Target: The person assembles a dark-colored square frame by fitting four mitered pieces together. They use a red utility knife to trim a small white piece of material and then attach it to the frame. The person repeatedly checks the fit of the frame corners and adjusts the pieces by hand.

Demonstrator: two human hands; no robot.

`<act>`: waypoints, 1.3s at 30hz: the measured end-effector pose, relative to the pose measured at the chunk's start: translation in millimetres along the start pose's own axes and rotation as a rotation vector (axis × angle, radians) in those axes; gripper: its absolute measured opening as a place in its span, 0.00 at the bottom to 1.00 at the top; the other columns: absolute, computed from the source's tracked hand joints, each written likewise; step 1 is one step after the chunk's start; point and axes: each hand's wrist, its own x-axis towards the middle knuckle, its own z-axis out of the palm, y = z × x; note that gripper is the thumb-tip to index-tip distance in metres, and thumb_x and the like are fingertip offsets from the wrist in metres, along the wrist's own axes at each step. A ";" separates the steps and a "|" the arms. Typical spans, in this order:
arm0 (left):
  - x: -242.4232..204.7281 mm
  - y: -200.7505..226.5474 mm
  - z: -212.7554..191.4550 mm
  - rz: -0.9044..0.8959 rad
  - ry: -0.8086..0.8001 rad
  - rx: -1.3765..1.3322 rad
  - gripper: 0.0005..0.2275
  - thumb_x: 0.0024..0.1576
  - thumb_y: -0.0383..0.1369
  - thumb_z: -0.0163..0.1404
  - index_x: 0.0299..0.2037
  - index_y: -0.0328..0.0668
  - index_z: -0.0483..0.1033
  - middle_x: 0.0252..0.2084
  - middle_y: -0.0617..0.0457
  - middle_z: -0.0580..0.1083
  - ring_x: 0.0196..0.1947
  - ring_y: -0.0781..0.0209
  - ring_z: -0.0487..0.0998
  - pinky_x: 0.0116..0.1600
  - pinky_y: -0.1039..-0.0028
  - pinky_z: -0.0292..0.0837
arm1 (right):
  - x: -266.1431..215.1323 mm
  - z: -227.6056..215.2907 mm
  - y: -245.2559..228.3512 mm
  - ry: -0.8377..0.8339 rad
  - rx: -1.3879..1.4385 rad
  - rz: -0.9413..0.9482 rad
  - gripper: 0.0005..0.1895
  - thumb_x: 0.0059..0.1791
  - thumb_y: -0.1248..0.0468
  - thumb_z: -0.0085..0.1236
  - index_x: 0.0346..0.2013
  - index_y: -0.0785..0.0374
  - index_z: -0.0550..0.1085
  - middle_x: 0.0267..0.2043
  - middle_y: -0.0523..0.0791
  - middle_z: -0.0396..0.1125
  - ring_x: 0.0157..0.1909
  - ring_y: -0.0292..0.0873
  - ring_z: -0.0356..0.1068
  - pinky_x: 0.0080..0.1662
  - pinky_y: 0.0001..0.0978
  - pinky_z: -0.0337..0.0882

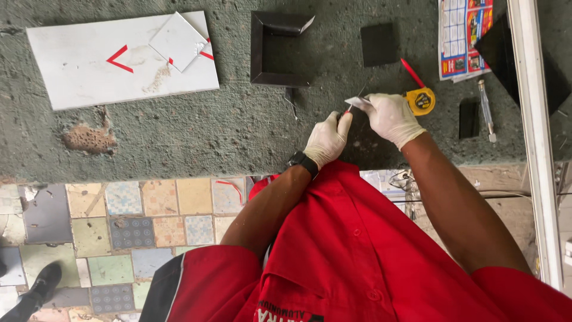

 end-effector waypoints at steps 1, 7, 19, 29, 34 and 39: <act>6.4 3.7 -3.1 0.002 0.003 -0.002 0.29 0.61 0.60 0.29 0.49 0.42 0.72 0.46 0.32 0.78 0.56 0.35 0.76 0.62 0.48 0.70 | 7.9 -2.1 1.6 0.001 -0.002 -0.003 0.10 0.53 0.54 0.63 0.39 0.57 0.80 0.30 0.49 0.74 0.41 0.57 0.76 0.44 0.47 0.75; 8.7 -0.5 -2.0 0.027 -0.025 0.019 0.30 0.61 0.60 0.30 0.50 0.42 0.72 0.47 0.34 0.78 0.56 0.36 0.76 0.62 0.47 0.70 | 3.5 3.4 3.6 -0.030 -0.013 0.014 0.09 0.55 0.55 0.60 0.41 0.57 0.80 0.31 0.49 0.74 0.41 0.56 0.76 0.46 0.47 0.76; 13.2 -2.3 0.5 -0.015 0.010 0.072 0.30 0.60 0.60 0.30 0.47 0.41 0.73 0.43 0.33 0.79 0.54 0.36 0.78 0.60 0.48 0.73 | 2.9 8.9 10.0 0.021 0.010 -0.016 0.10 0.56 0.54 0.62 0.39 0.57 0.79 0.29 0.50 0.72 0.40 0.59 0.75 0.42 0.49 0.75; 7.9 -6.7 -4.1 0.037 -0.032 -0.049 0.30 0.61 0.61 0.31 0.47 0.42 0.74 0.46 0.33 0.78 0.55 0.32 0.76 0.61 0.46 0.71 | 4.1 12.2 14.0 0.037 0.001 -0.060 0.09 0.55 0.55 0.62 0.39 0.57 0.79 0.29 0.49 0.72 0.39 0.58 0.75 0.42 0.48 0.75; 6.9 -5.8 -6.1 0.037 -0.036 -0.002 0.31 0.60 0.61 0.30 0.48 0.42 0.73 0.46 0.33 0.78 0.55 0.34 0.76 0.62 0.48 0.71 | 3.2 15.2 18.0 0.035 -0.044 -0.047 0.09 0.55 0.52 0.63 0.39 0.53 0.80 0.30 0.45 0.73 0.40 0.54 0.76 0.43 0.45 0.76; 8.2 -3.4 -7.1 -0.009 -0.044 0.061 0.33 0.59 0.61 0.29 0.54 0.41 0.73 0.48 0.34 0.79 0.57 0.36 0.77 0.62 0.49 0.71 | 2.9 13.3 14.7 0.018 -0.006 -0.002 0.10 0.57 0.51 0.62 0.39 0.52 0.80 0.31 0.45 0.73 0.42 0.54 0.76 0.44 0.45 0.76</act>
